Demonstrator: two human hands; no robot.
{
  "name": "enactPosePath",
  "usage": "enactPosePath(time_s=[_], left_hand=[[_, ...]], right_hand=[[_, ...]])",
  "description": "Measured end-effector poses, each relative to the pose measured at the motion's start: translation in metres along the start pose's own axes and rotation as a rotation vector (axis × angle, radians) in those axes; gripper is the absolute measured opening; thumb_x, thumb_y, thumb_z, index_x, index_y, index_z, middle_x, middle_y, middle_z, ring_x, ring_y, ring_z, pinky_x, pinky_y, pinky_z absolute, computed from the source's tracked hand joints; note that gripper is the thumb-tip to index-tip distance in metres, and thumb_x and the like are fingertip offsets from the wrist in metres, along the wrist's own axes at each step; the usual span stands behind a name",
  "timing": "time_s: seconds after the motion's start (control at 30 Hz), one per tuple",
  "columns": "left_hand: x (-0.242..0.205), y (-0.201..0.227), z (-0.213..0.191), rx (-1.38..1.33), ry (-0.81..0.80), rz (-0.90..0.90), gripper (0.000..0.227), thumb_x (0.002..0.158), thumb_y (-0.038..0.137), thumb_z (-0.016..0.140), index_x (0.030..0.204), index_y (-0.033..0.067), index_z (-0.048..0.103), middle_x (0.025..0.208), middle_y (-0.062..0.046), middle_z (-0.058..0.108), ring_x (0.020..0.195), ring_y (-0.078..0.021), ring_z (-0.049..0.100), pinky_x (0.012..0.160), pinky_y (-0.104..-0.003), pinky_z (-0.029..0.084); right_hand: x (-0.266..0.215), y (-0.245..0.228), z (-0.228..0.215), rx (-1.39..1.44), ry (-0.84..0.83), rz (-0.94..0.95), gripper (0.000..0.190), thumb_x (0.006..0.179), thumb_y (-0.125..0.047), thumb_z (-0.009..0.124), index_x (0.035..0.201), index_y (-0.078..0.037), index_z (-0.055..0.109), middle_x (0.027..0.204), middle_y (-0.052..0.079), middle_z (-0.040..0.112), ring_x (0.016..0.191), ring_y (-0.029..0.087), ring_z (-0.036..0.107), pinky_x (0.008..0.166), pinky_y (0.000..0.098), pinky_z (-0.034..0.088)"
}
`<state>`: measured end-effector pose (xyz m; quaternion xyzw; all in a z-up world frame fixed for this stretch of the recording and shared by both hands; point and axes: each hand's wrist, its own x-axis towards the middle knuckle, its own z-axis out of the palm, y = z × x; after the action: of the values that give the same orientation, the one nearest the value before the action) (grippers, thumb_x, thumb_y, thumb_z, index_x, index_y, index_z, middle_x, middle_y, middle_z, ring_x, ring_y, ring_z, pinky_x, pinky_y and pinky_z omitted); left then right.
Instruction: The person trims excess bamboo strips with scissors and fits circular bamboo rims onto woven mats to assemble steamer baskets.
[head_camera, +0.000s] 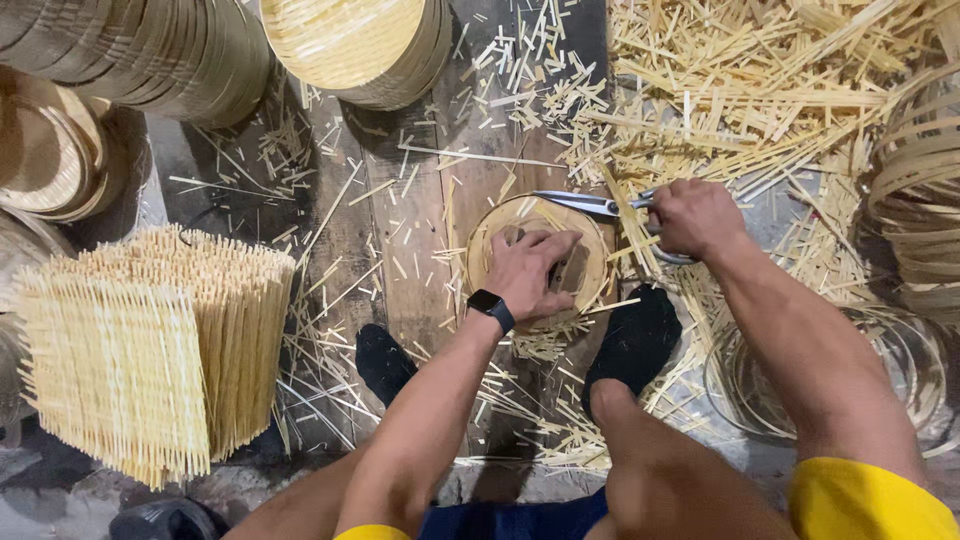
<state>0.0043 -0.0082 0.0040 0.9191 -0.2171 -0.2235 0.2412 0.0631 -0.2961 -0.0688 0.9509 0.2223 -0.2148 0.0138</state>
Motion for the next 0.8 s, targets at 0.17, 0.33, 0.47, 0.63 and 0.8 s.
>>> enactPosePath(time_s=[0.17, 0.33, 0.47, 0.63, 0.8], left_hand=[[-0.001, -0.003, 0.001, 0.012, -0.006, 0.035, 0.090, 0.059, 0.042, 0.088, 0.141, 0.0211, 0.057, 0.139, -0.002, 0.064, 0.128, -0.0238, 0.057, 0.107, -0.060, 0.027], [-0.002, -0.005, -0.004, 0.013, -0.060, 0.068, 0.075, 0.057, 0.040, 0.086, 0.127, 0.0227, 0.067, 0.124, -0.007, 0.070, 0.119, -0.0234, 0.060, 0.111, -0.054, 0.028], [-0.002, -0.010, 0.003, -0.013, 0.010, 0.085, 0.061, 0.067, 0.041, 0.078, 0.124, 0.0224, 0.071, 0.121, -0.005, 0.073, 0.119, -0.0214, 0.062, 0.108, -0.054, 0.030], [0.003, -0.011, 0.006, 0.018, -0.016, 0.100, 0.054, 0.068, 0.042, 0.075, 0.119, 0.0243, 0.075, 0.115, -0.004, 0.074, 0.116, -0.0212, 0.061, 0.109, -0.053, 0.031], [0.003, 0.008, -0.002, 0.144, -0.178, 0.286, 0.019, 0.069, 0.037, 0.073, 0.081, 0.0236, 0.079, 0.090, -0.006, 0.075, 0.102, -0.0231, 0.065, 0.119, -0.062, 0.019]], right_hand=[[0.001, 0.002, -0.003, 0.001, 0.008, 0.001, 0.031, 0.088, -0.029, 0.060, 0.104, -0.004, 0.068, 0.095, 0.015, 0.070, 0.091, 0.030, 0.069, 0.079, 0.0412, 0.057], [0.007, -0.022, -0.006, -0.054, 0.094, -0.020, 0.030, 0.070, -0.018, 0.061, 0.094, 0.000, 0.066, 0.087, 0.018, 0.066, 0.082, 0.029, 0.065, 0.077, 0.0393, 0.054], [0.005, -0.027, -0.003, 0.045, 0.067, 0.029, 0.028, 0.089, -0.030, 0.058, 0.096, -0.003, 0.068, 0.091, 0.016, 0.068, 0.086, 0.029, 0.067, 0.078, 0.0427, 0.056], [0.000, 0.002, -0.014, 0.149, -0.057, 0.115, 0.038, 0.096, -0.041, 0.060, 0.099, -0.004, 0.067, 0.092, 0.015, 0.067, 0.086, 0.028, 0.066, 0.080, 0.0418, 0.056], [-0.006, -0.013, -0.038, 0.024, 0.002, 0.062, 0.058, 0.088, -0.056, 0.063, 0.099, 0.001, 0.063, 0.089, 0.015, 0.060, 0.087, 0.026, 0.059, 0.080, 0.0379, 0.052]])
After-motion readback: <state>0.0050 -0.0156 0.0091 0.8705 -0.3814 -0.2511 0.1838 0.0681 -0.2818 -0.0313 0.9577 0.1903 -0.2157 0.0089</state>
